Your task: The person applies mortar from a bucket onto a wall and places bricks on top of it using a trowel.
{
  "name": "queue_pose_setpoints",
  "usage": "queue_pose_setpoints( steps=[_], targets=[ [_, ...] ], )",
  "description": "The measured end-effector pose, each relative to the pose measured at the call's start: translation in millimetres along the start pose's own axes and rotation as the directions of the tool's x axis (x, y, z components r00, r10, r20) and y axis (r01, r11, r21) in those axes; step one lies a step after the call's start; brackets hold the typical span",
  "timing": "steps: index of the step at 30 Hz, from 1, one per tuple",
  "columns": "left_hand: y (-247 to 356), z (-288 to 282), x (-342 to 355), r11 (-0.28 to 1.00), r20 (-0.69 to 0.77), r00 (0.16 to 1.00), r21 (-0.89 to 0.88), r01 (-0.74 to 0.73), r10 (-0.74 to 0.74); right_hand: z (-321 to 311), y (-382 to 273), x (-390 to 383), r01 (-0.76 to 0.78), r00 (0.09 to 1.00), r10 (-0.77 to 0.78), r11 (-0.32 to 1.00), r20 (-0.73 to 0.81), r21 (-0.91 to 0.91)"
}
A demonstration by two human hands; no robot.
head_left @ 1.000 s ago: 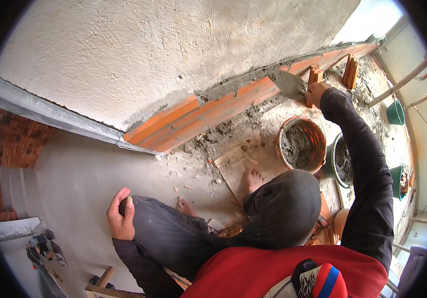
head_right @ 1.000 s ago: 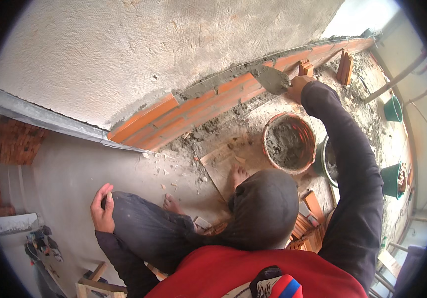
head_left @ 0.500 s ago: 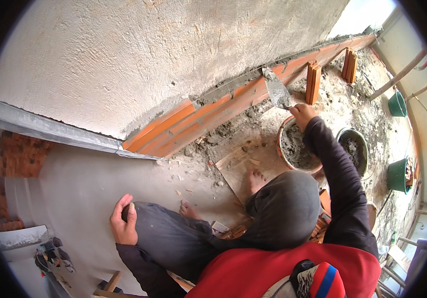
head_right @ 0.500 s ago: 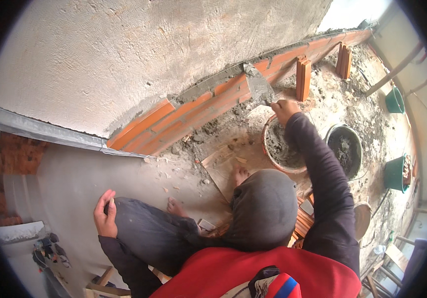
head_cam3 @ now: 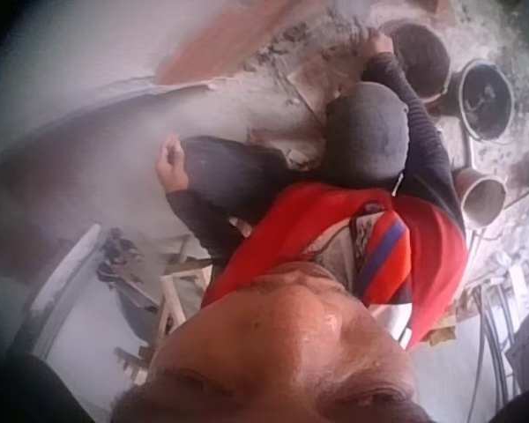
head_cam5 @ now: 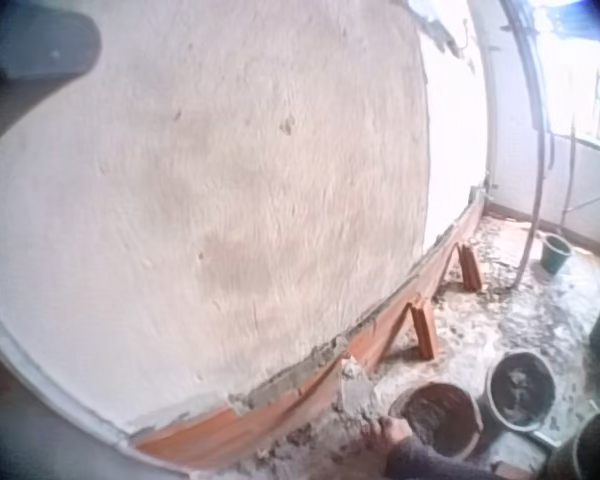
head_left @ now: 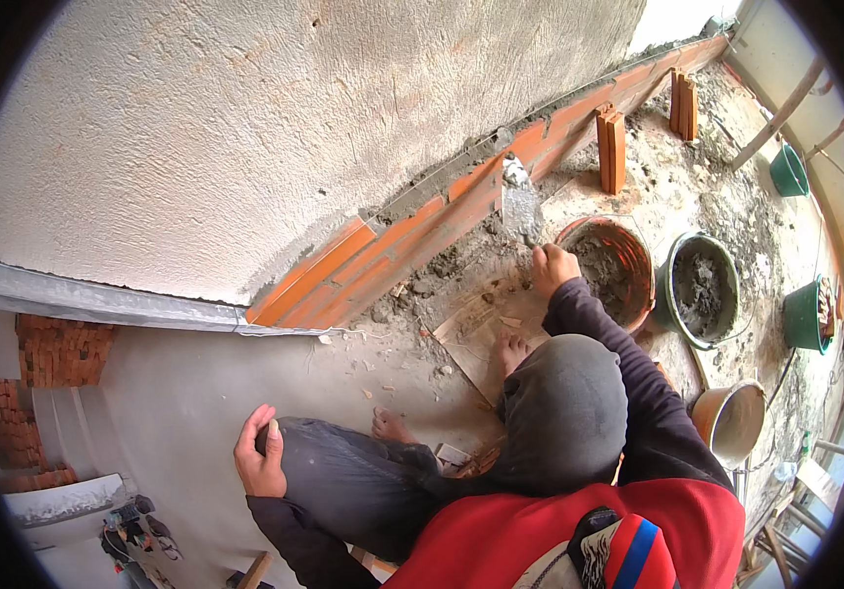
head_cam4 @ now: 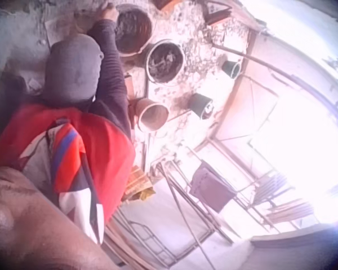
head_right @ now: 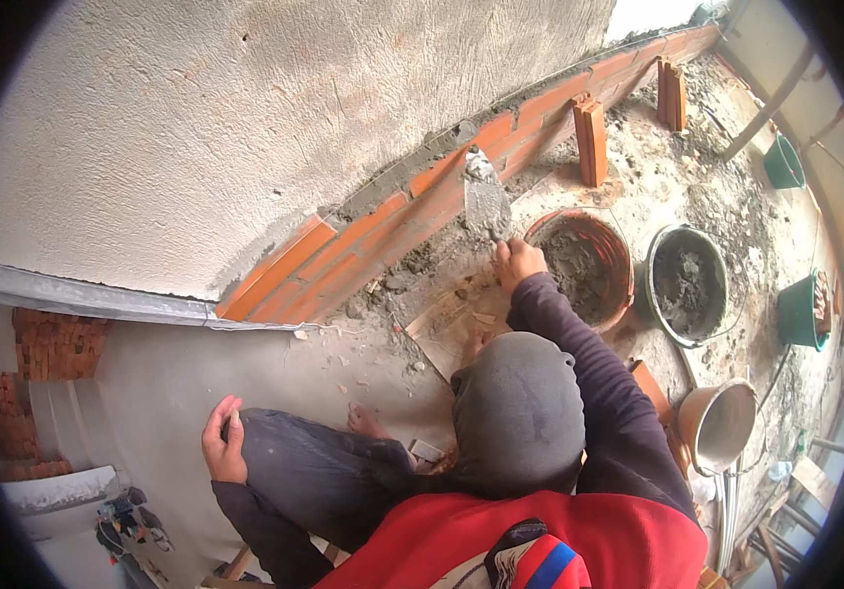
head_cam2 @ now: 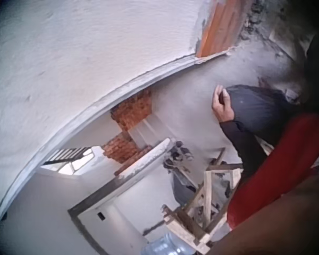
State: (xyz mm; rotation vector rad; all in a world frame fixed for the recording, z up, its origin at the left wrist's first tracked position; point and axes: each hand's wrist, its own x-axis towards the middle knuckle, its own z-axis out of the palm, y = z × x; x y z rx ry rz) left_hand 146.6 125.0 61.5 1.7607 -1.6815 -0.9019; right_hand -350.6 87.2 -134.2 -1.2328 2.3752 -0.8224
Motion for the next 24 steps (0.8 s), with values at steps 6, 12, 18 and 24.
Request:
queue_pose_setpoints(
  steps=[6,12,18,24],
  targets=[
    [-11.4,-4.0,-1.4,1.0,0.005,1.0,-0.02,-0.019,0.019,-8.1,-27.1,25.0,0.07,0.998,-0.068,0.989,-0.019,0.131],
    [-11.3,2.5,2.2,1.0,-0.005,1.0,-0.025,-0.012,0.012,45.0,-14.7,13.5,-0.041,0.998,0.048,0.982,-0.031,0.182],
    [-13.2,-5.7,-1.4,1.0,-0.001,1.0,0.009,-0.019,0.019,50.2,-32.4,2.0,0.061,0.996,-0.04,0.951,-0.074,0.304],
    [-12.3,-1.0,3.6,1.0,0.014,1.0,-0.002,-0.018,0.018,73.2,-27.2,-25.5,0.17,0.982,-0.188,0.937,0.031,0.304]
  ],
)
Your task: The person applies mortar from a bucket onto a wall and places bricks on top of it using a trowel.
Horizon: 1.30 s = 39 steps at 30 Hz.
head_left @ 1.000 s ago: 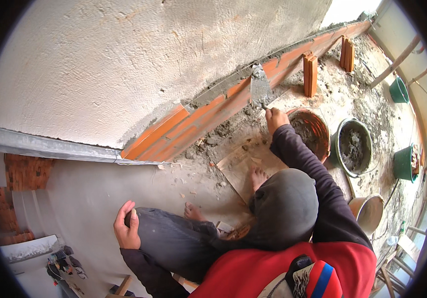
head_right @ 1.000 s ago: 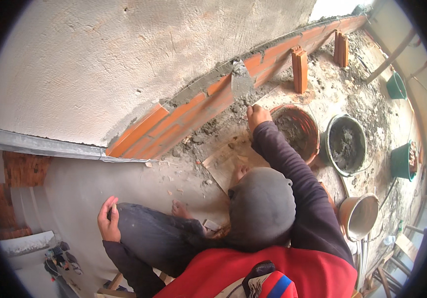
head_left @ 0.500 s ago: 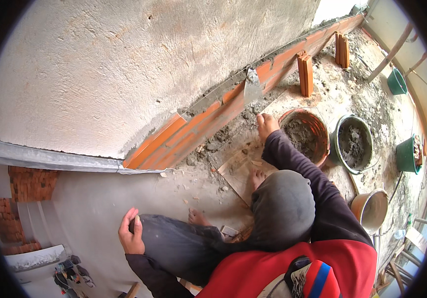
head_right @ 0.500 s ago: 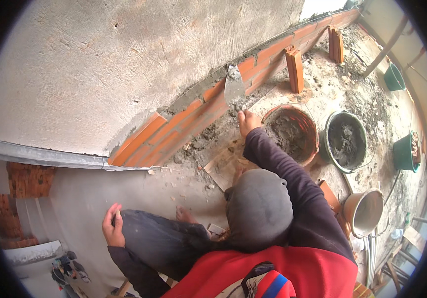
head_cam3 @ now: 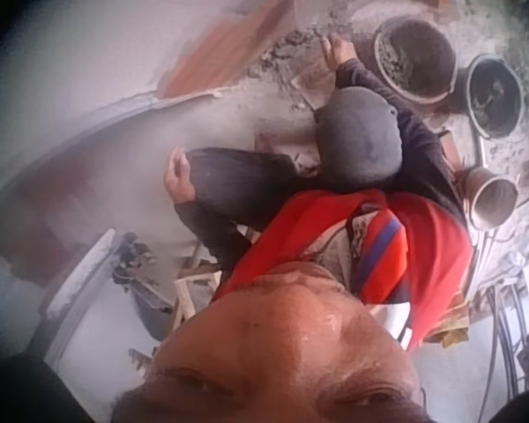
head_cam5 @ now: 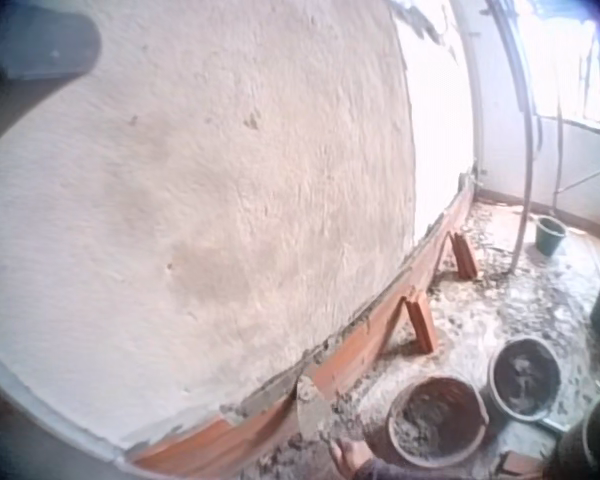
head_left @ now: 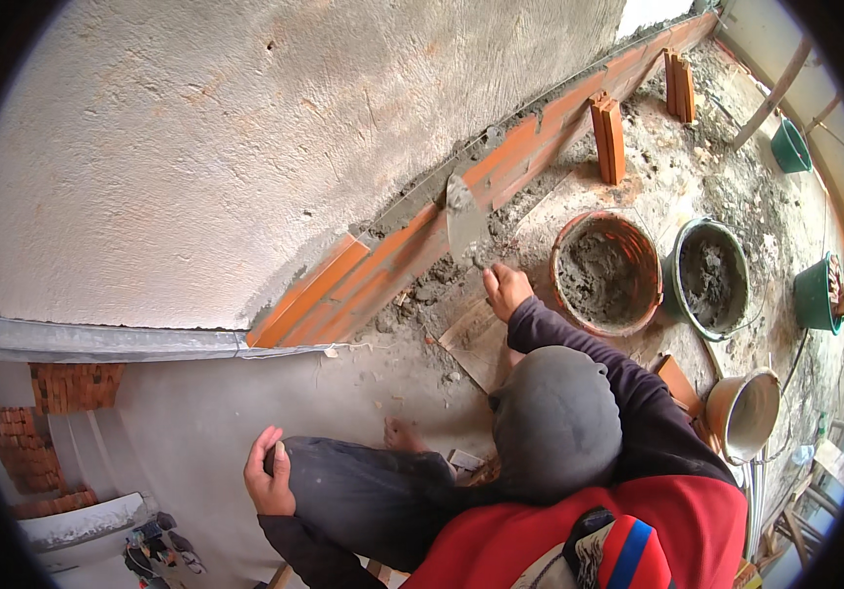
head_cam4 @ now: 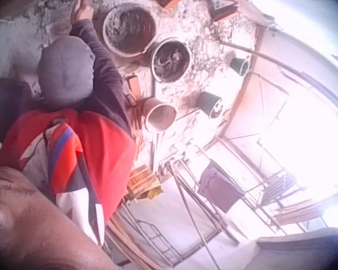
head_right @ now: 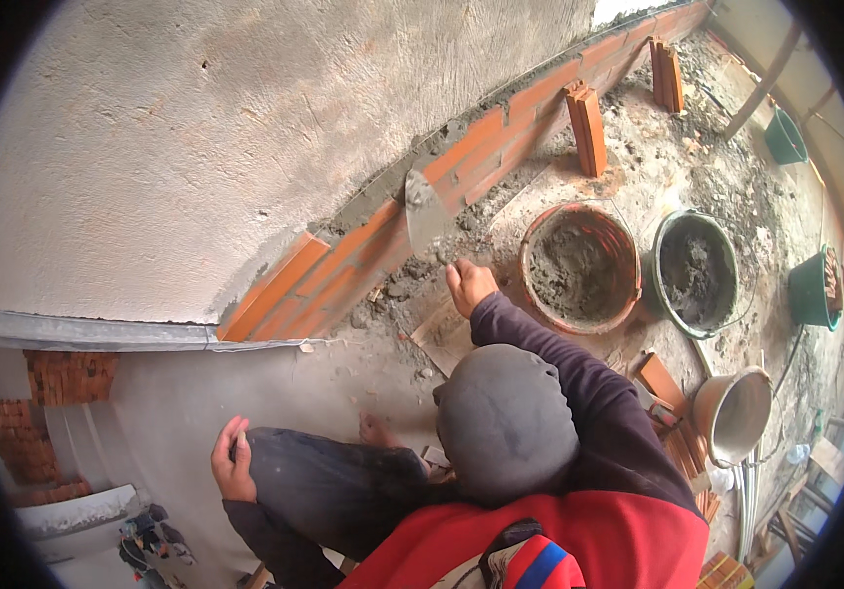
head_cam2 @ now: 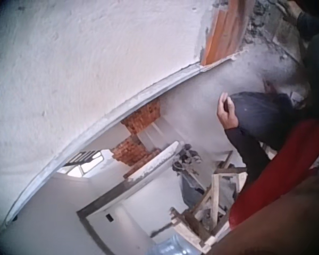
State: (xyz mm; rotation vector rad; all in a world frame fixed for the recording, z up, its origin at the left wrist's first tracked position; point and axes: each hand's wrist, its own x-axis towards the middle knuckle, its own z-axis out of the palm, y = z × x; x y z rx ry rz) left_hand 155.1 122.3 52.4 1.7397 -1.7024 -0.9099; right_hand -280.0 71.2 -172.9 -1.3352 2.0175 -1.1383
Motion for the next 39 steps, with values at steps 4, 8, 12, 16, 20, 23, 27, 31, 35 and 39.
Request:
queue_pose_setpoints(
  steps=[4,8,12,16,20,23,27,31,35,39],
  targets=[
    [1.5,-0.2,-4.4,1.0,-0.014,1.0,0.004,0.013,-0.013,-14.3,-6.8,-4.0,0.009,1.0,-0.01,0.995,0.017,0.1],
    [2.9,1.4,-0.4,1.0,-0.005,1.0,0.015,0.001,-0.001,-9.2,-2.4,21.9,-0.141,0.99,0.137,0.967,0.031,0.213],
    [8.9,-0.9,-0.8,0.999,-0.004,1.0,0.023,0.022,-0.022,-1.0,-26.6,4.7,0.034,0.989,-0.048,0.995,0.137,0.096],
    [14.2,0.5,0.6,0.999,0.011,0.999,0.025,0.037,-0.037,-1.0,-35.9,-1.3,0.165,0.952,-0.171,0.985,0.254,0.045],
    [8.9,-2.1,-0.3,0.998,0.013,0.999,0.047,0.037,-0.037,10.4,-53.4,0.4,0.199,0.945,-0.16,0.973,0.285,-0.114],
    [7.1,0.6,2.0,0.999,0.023,0.999,0.038,0.027,-0.028,23.8,-44.8,4.8,0.202,0.949,-0.137,0.956,0.282,-0.215],
    [14.4,0.7,2.6,0.998,0.027,0.999,0.039,0.04,-0.041,22.4,-26.3,-12.8,0.187,0.945,-0.083,0.93,0.316,-0.315],
    [11.7,-0.7,0.7,0.998,0.026,0.999,0.061,0.022,-0.024,1.7,-7.8,-41.0,0.177,0.948,-0.088,0.944,0.304,-0.279],
    [13.1,-0.2,0.9,0.998,0.026,0.999,0.05,0.036,-0.037,-5.0,-27.0,-27.3,0.229,0.957,-0.182,0.952,0.227,-0.203],
    [17.2,1.7,5.1,0.998,0.028,0.999,0.056,0.02,-0.022,20.6,-20.2,7.3,0.265,0.958,-0.236,0.946,0.164,-0.187]
  ],
)
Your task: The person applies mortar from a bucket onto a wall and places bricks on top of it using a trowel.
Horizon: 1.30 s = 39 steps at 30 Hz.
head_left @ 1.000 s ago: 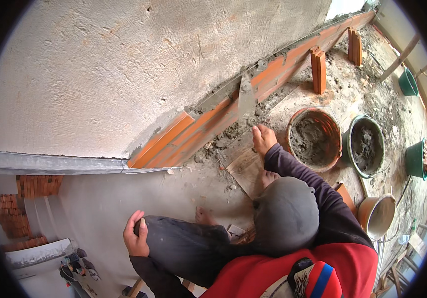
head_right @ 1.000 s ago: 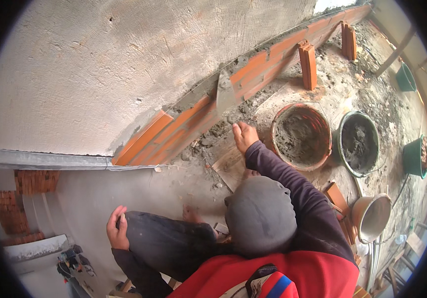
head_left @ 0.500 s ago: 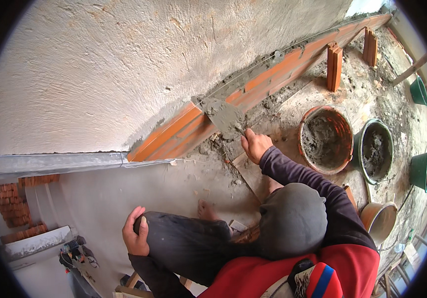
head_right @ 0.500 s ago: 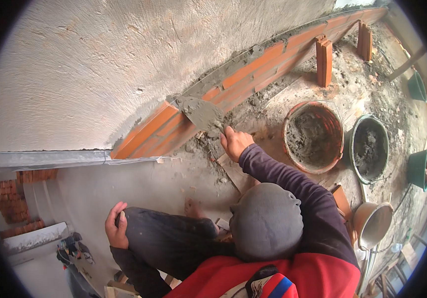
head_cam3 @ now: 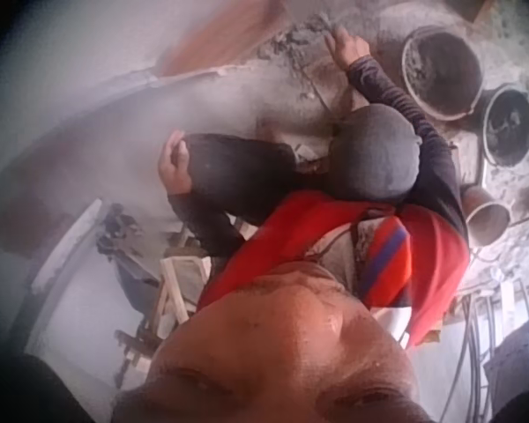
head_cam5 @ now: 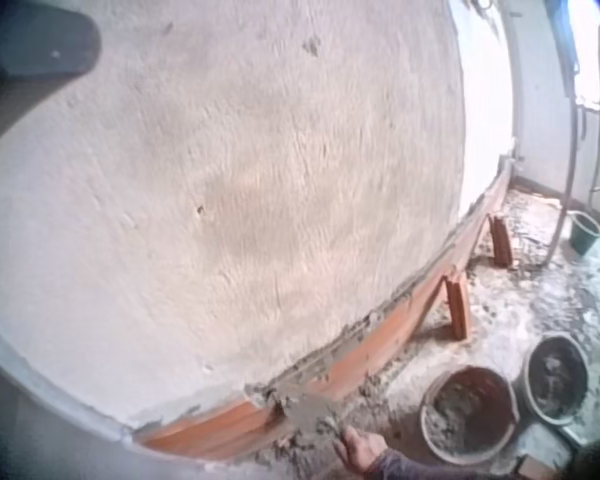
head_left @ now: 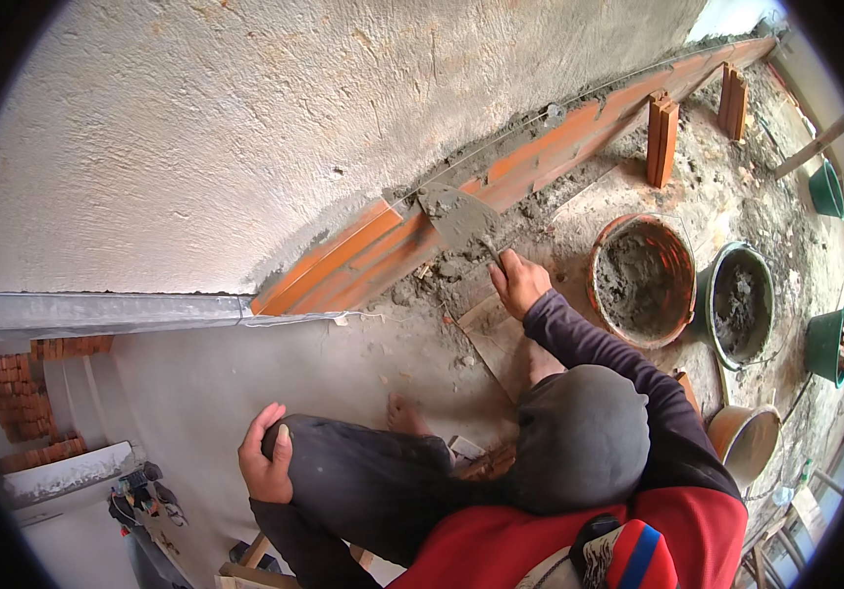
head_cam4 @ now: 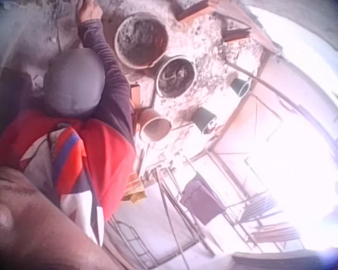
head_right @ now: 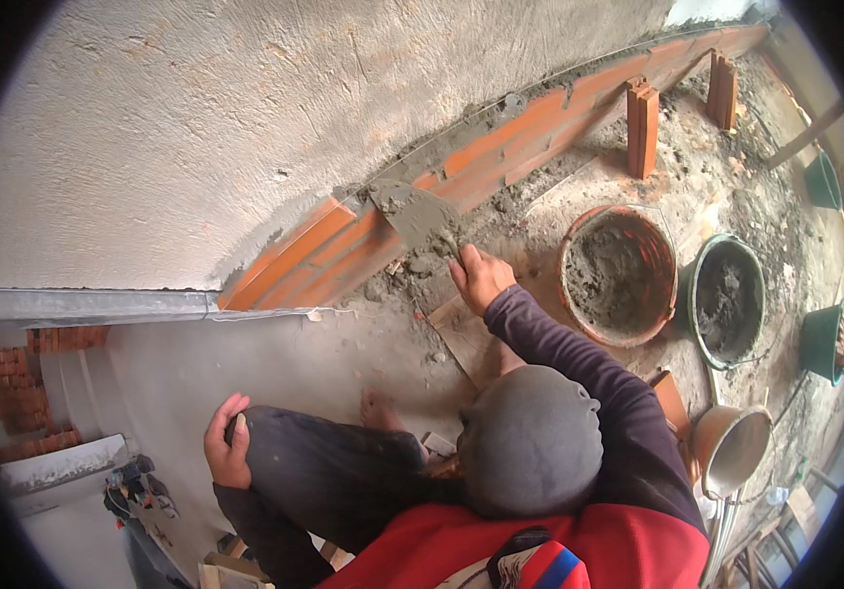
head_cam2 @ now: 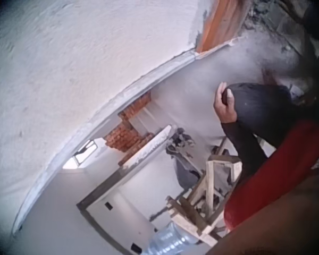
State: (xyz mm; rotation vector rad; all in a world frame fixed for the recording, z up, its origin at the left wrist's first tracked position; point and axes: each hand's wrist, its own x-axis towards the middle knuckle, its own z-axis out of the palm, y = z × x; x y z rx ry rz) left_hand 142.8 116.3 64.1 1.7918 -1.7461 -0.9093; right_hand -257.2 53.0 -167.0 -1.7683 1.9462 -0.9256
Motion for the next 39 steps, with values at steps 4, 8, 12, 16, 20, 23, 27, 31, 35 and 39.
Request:
queue_pose_setpoints(
  steps=[4,8,12,16,20,23,27,31,35,39],
  targets=[
    [0.0,-1.5,-1.8,0.999,-0.004,1.0,0.034,0.007,-0.007,22.5,26.7,10.9,-0.025,0.992,0.013,0.995,-0.123,-0.099],
    [-2.6,-1.8,-2.7,0.999,-0.015,1.0,0.033,0.013,-0.013,38.0,40.1,-6.5,-0.229,0.929,0.21,0.973,-0.306,-0.027],
    [1.1,-0.4,-3.1,0.999,-0.022,0.999,0.043,0.031,-0.03,29.6,23.8,-15.9,-0.197,0.951,0.206,0.978,-0.229,0.061],
    [2.2,3.1,1.0,0.998,-0.003,0.999,0.055,0.032,-0.032,18.4,-12.9,9.1,-0.038,0.995,0.055,0.98,-0.087,0.195],
    [3.0,3.9,1.6,0.998,-0.011,0.999,0.054,0.036,-0.035,27.2,-19.0,19.0,-0.027,0.999,0.03,0.979,-0.014,0.202],
    [2.8,2.4,0.7,0.998,-0.007,1.0,0.064,0.027,-0.026,24.2,-14.3,12.8,0.001,0.999,0.011,0.968,-0.048,0.25],
    [2.0,0.9,-0.1,0.998,-0.015,0.999,0.062,0.029,-0.028,23.1,-0.7,-11.0,-0.074,0.995,0.088,0.959,-0.039,0.272],
    [2.7,1.7,-0.6,0.999,-0.023,0.999,0.045,0.026,-0.025,26.0,1.7,-14.9,-0.108,0.994,0.107,0.967,0.016,0.231],
    [-0.1,0.5,-0.5,0.999,-0.01,1.0,0.049,0.019,-0.019,35.1,-12.9,9.6,-0.041,0.999,0.036,0.982,0.029,0.187],
    [-1.1,1.2,-1.1,0.999,-0.017,1.0,0.03,0.021,-0.02,40.6,-13.0,8.9,-0.075,0.995,0.068,0.993,0.073,0.095]
  ],
)
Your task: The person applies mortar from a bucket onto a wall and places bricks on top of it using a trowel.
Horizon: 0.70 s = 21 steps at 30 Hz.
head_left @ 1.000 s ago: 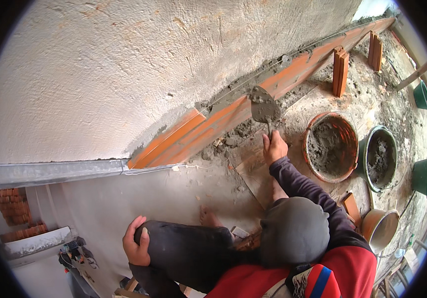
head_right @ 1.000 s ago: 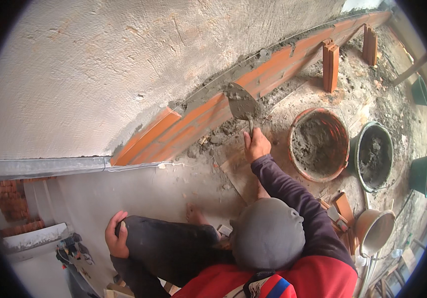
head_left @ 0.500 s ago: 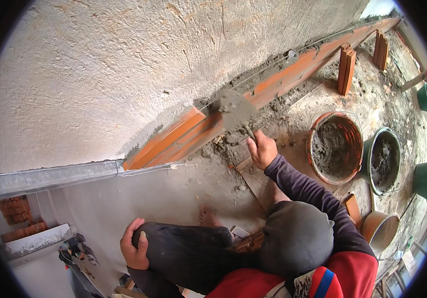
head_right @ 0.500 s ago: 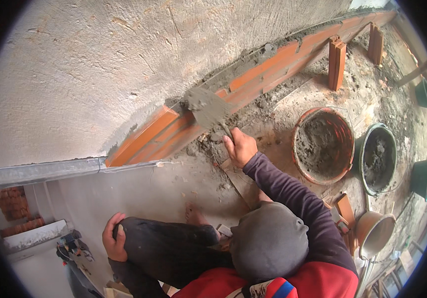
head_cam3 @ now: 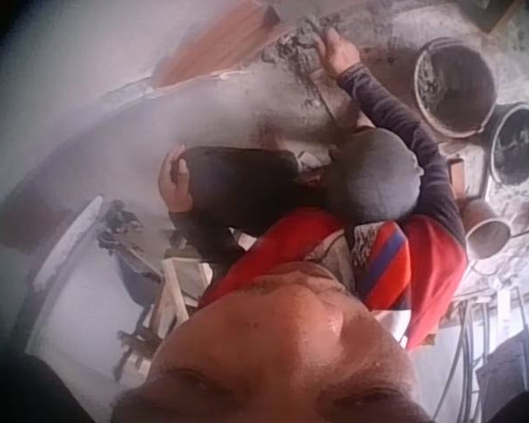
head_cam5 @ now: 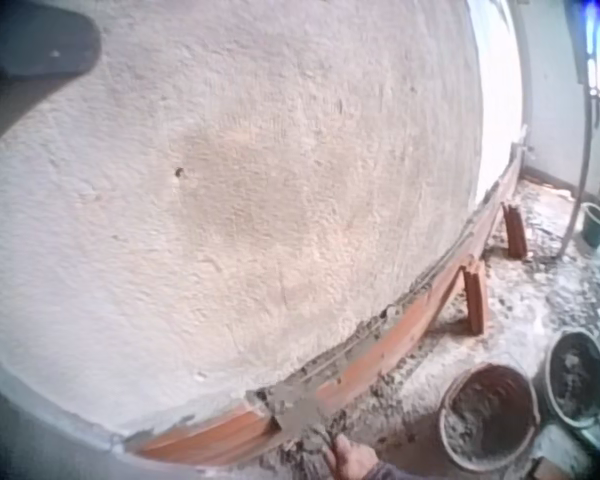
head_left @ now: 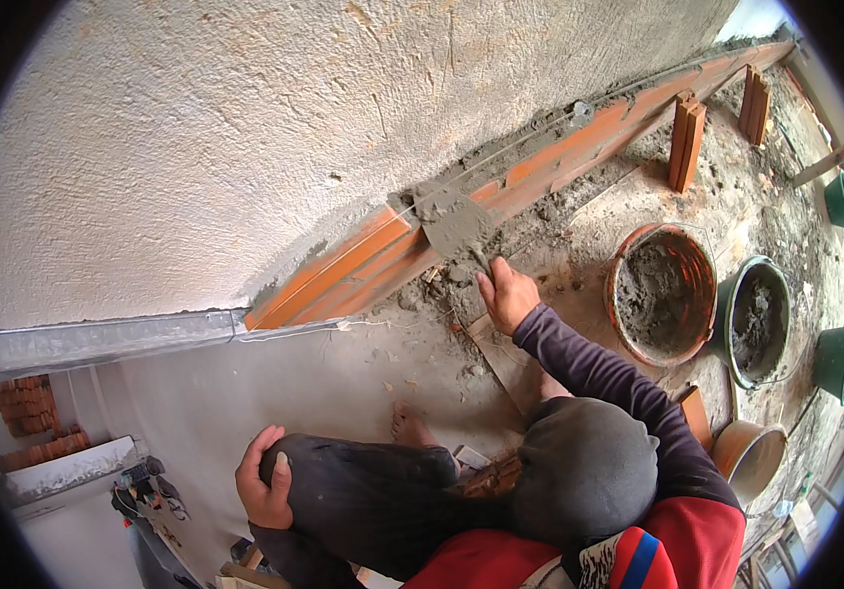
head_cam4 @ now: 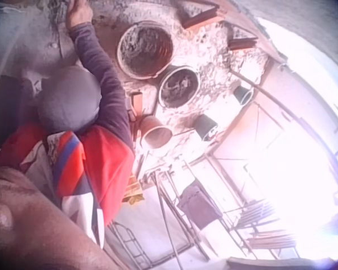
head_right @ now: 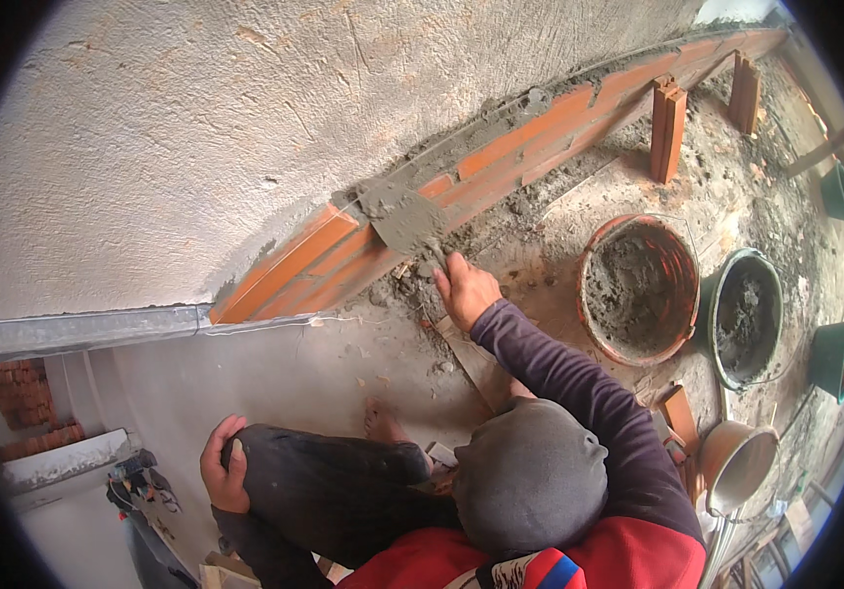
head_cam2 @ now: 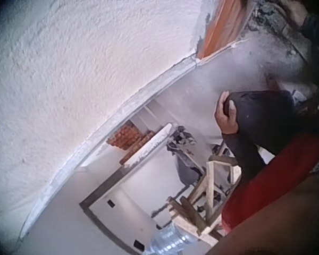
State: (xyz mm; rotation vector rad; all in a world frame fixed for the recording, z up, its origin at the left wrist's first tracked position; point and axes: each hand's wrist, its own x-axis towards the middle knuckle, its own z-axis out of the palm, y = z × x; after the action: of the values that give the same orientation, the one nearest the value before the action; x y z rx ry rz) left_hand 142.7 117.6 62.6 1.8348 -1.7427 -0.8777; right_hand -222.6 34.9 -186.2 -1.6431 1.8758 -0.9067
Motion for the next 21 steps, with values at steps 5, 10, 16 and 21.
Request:
queue_pose_setpoints(
  steps=[5,10,16,21],
  targets=[
    [4.5,-1.6,-0.6,1.0,0.0,1.0,0.017,-0.009,0.009,-17.4,24.3,-49.3,-0.074,0.995,0.073,0.997,0.071,0.003],
    [3.0,-1.7,-2.3,1.0,0.006,1.0,0.005,-0.012,0.012,-35.8,17.0,-53.6,0.102,0.983,-0.085,0.99,-0.165,0.098],
    [5.3,-0.8,-0.9,1.0,0.012,1.0,-0.012,0.019,-0.018,-3.9,28.4,-32.6,-0.01,0.984,0.038,0.988,-0.176,0.157],
    [3.8,-2.3,-3.5,0.997,0.011,0.997,0.032,0.076,-0.076,19.1,14.2,11.1,0.324,0.895,-0.261,0.938,-0.362,0.125]
  ],
)
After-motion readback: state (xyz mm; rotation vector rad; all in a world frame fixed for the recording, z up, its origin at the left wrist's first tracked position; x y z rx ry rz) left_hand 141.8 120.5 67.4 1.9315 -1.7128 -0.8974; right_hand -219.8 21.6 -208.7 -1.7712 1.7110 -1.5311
